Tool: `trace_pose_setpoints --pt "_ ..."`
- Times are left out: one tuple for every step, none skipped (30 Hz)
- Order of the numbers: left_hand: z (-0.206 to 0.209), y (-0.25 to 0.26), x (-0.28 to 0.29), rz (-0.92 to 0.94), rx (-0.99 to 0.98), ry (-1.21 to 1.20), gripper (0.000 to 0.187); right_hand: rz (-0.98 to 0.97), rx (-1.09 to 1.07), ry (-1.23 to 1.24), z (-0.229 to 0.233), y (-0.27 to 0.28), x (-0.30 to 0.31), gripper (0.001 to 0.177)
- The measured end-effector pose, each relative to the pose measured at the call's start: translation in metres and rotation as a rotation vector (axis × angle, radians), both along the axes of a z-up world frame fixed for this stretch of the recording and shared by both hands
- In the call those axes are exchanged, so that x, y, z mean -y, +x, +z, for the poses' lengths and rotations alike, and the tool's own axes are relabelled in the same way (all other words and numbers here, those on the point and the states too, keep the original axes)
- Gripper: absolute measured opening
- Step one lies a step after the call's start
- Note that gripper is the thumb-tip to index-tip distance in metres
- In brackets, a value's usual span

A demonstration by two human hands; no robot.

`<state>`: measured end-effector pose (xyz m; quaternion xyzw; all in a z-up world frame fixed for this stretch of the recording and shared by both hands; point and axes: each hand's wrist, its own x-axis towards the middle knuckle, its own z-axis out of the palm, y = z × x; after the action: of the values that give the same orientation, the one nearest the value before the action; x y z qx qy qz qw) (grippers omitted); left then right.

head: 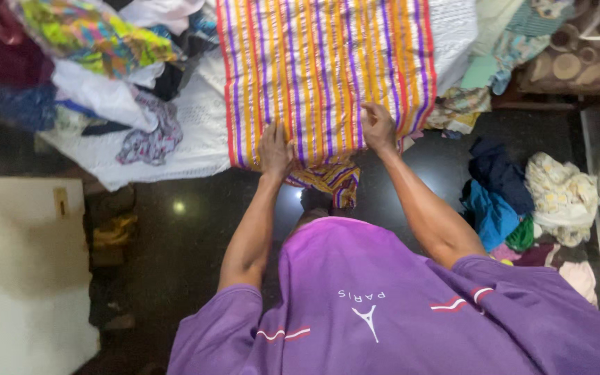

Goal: The person picks up a striped garment from a pile on the bed, spreads it out flat, and folds it by hand into a neat rectangular shape.

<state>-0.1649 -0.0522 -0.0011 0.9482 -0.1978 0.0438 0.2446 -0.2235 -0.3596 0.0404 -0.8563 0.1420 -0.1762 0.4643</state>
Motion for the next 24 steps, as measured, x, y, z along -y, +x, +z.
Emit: trace_pose_setpoints --pt "-0.001 0.002 0.004 -0.029 -0.004 -0.004 0.068 -0.092 0.007 0.0 -0.009 -0.009 0.014 0.026" --pt "-0.001 0.006 0.005 -0.064 0.031 -0.034 0.065 -0.184 0.013 -0.001 -0.018 -0.018 0.029 0.022" --pt "-0.002 0.013 0.009 -0.103 0.07 -0.065 0.061 -0.216 0.015 -0.005 -0.026 -0.026 0.044 0.022" --pt "-0.004 0.015 0.017 -0.135 0.07 -0.071 0.061 -0.267 0.027 -0.071 -0.031 -0.034 0.058 0.019" --pt "-0.004 0.019 0.023 -0.164 0.055 -0.07 0.062 -0.317 0.042 -0.133 -0.034 -0.038 0.07 0.017" --pt "-0.005 0.024 0.03 -0.194 0.04 -0.068 0.064 -0.349 0.046 -0.134 -0.035 -0.042 0.082 0.017" --pt "-0.006 0.024 0.038 -0.221 0.041 -0.069 0.064 -0.401 -0.003 -0.03 -0.037 -0.048 0.091 0.018" --pt "-0.008 0.024 0.047 -0.16 0.002 -0.011 0.065 -0.452 -0.05 0.077 -0.039 -0.052 0.098 0.019" --pt "-0.01 0.022 0.055 -0.085 -0.038 0.046 0.066 -0.464 -0.051 0.074 -0.038 -0.054 0.106 0.019" --pt "-0.011 0.021 0.062 -0.097 -0.039 0.044 0.066 -0.507 -0.061 0.116 -0.037 -0.054 0.113 0.021" --pt "-0.012 0.02 0.063 -0.078 -0.044 0.078 0.069 -0.533 -0.071 0.162 -0.037 -0.05 0.118 0.023" --pt "-0.013 0.018 0.064 -0.06 -0.049 0.112 0.071 -0.528 -0.073 0.164 -0.036 -0.047 0.126 0.023" --pt "-0.013 0.018 0.062 -0.046 -0.047 0.118 0.071 -0.51 -0.001 0.159 -0.035 -0.042 0.133 0.026" --pt "-0.012 0.018 0.06 -0.069 -0.078 0.114 0.073 -0.49 0.071 0.154 -0.035 -0.037 0.137 0.031" --pt "-0.01 0.02 0.061 -0.088 -0.105 0.104 0.074 -0.472 0.075 0.158 -0.036 -0.031 0.141 0.031" --pt "-0.007 0.022 0.06 -0.069 -0.1 0.105 0.074 -0.409 0.066 0.238 -0.036 -0.03 0.142 0.031" --pt "-0.004 0.022 0.06 -0.072 -0.158 0.127 0.076 -0.342 0.057 0.31 -0.034 -0.029 0.147 0.031" --pt "-0.001 0.024 0.06 -0.074 -0.216 0.147 0.077 -0.319 0.061 0.307 -0.034 -0.026 0.15 0.031" --pt "0.002 0.024 0.062 -0.05 -0.217 0.139 0.077 -0.328 -0.149 0.362 -0.034 -0.025 0.152 0.029" --pt "0.004 0.026 0.062 -0.046 -0.215 0.173 0.077 -0.332 -0.362 0.41 -0.034 -0.024 0.157 0.031" --pt "0.006 0.028 0.064 -0.046 -0.214 0.206 0.077 -0.312 -0.365 0.398 -0.034 -0.023 0.164 0.031" --pt "0.009 0.031 0.066 -0.025 -0.216 0.196 0.077 -0.294 -0.286 0.533 -0.035 -0.022 0.169 0.031" --pt "0.011 0.033 0.068 -0.021 -0.236 0.223 0.082 -0.277 -0.213 0.667 -0.034 -0.025 0.176 0.032" --pt "0.012 0.033 0.069 -0.017 -0.256 0.249 0.088 -0.259 -0.224 0.657 -0.034 -0.029 0.184 0.032"
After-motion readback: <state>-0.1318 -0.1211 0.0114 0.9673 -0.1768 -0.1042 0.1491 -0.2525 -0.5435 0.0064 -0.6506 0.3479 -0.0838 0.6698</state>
